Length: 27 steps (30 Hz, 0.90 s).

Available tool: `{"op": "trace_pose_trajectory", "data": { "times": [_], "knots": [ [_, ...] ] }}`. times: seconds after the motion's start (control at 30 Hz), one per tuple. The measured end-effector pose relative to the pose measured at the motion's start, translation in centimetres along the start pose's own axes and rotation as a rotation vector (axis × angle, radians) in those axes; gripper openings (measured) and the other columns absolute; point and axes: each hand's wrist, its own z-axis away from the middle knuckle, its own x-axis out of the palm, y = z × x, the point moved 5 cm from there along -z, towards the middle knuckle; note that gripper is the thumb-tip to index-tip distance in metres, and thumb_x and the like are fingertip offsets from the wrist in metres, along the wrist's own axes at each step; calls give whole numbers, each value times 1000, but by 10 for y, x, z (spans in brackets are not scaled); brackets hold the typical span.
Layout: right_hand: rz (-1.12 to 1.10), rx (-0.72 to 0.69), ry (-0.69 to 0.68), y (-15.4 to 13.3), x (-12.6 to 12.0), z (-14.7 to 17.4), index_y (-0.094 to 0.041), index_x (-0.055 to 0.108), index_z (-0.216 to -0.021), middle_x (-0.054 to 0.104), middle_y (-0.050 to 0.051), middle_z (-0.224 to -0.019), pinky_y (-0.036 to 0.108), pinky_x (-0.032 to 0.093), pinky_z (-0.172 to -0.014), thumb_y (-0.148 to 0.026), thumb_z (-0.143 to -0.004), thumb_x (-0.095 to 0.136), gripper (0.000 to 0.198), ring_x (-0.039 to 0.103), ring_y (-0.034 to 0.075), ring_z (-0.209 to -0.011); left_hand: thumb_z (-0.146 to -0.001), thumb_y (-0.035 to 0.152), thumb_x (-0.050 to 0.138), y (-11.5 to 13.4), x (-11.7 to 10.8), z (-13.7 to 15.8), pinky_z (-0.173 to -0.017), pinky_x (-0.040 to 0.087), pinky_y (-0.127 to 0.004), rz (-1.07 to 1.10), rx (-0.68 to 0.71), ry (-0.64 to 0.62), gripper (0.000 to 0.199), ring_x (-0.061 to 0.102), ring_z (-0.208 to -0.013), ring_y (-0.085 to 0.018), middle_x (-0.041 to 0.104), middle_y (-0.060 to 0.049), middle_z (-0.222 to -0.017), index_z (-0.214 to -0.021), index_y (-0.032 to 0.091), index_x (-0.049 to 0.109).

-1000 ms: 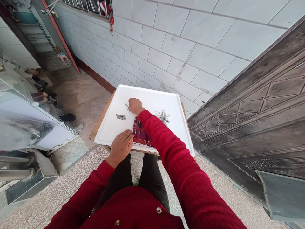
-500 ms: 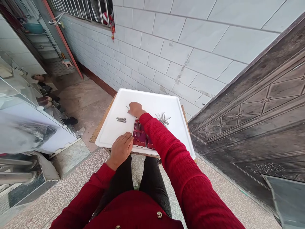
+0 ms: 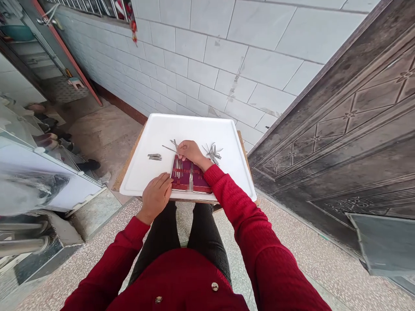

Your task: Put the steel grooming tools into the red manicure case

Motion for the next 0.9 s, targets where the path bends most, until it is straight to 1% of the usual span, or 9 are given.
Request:
{"op": "trace_pose_trajectory", "data": {
  "times": [0.07, 0.13, 0.2, 0.33, 0.53, 0.67, 0.73, 0.8, 0.9],
  "knots": [
    [-126, -11, -1, 8, -8, 11, -16, 63, -102, 66, -6, -56, 18, 46, -45, -15, -73, 72, 31, 56, 10, -46, -102, 17, 51, 0, -1, -1, -101, 58, -46, -13, 9, 19, 25, 69, -124, -28, 75, -12, -126, -118, 19, 69],
    [-181, -34, -11, 10, -13, 19, -16, 58, -124, 68, -7, -59, 18, 48, -45, -16, -69, 74, 57, 60, 11, -48, -101, 16, 51, 0, -1, -1, -100, 58, -45, -16, 13, 33, 25, 69, -123, -28, 75, -13, -125, -118, 18, 70],
    [-185, -49, -23, 9, -15, 25, -16, 55, -134, 69, -8, -60, 18, 49, -46, -18, -70, 74, 67, 64, 12, -50, -101, 16, 51, 0, -1, -2, -101, 58, -46, -9, 6, 28, 26, 69, -124, -28, 75, -13, -126, -119, 19, 70],
    [-137, -28, -4, 6, -14, 31, -13, 59, -129, 68, -7, -56, 18, 49, -44, -17, -75, 73, 55, 61, 11, -45, -102, 17, 51, 0, -3, -2, -101, 57, -46, -11, 3, 18, 26, 69, -124, -28, 75, -12, -126, -119, 20, 69],
    [-66, -6, 51, 11, -14, 31, -14, 68, -108, 67, -5, -54, 18, 50, -44, -10, -82, 69, 26, 60, 10, -42, -102, 17, 50, -1, -4, -3, -102, 57, -46, -10, -4, 3, 26, 68, -125, -28, 74, -12, -128, -120, 21, 69],
    [-11, -18, 53, 16, -14, 29, -15, 71, -102, 68, -3, -57, 20, 52, -47, -10, -83, 70, 20, 63, 11, -46, -102, 17, 50, 0, -4, -4, -101, 58, -46, -12, 7, 7, 26, 69, -125, -28, 74, -13, -127, -120, 20, 69],
    [51, -18, 56, 17, -15, 30, -15, 74, -105, 69, -2, -59, 22, 54, -51, -12, -86, 68, 21, 65, 13, -49, -102, 17, 50, 0, -5, -4, -101, 57, -46, -15, 12, 11, 26, 69, -125, -28, 74, -13, -128, -121, 19, 68],
    [165, -29, 77, 14, -17, 32, -16, 76, -108, 71, -1, -64, 26, 58, -60, -15, -89, 65, 22, 68, 15, -56, -102, 17, 50, 0, -4, -4, -102, 57, -46, -13, 9, 3, 27, 68, -125, -28, 74, -13, -128, -122, 20, 68],
    [399, -94, 144, 2, -20, 37, -19, 80, -105, 80, 3, -87, 32, 59, -82, -18, -92, 62, 22, 75, 18, -81, -102, 18, 49, -1, -3, -4, -102, 57, -47, 0, -6, -15, 29, 68, -126, -29, 74, -13, -128, -123, 21, 69]
  ]
}}
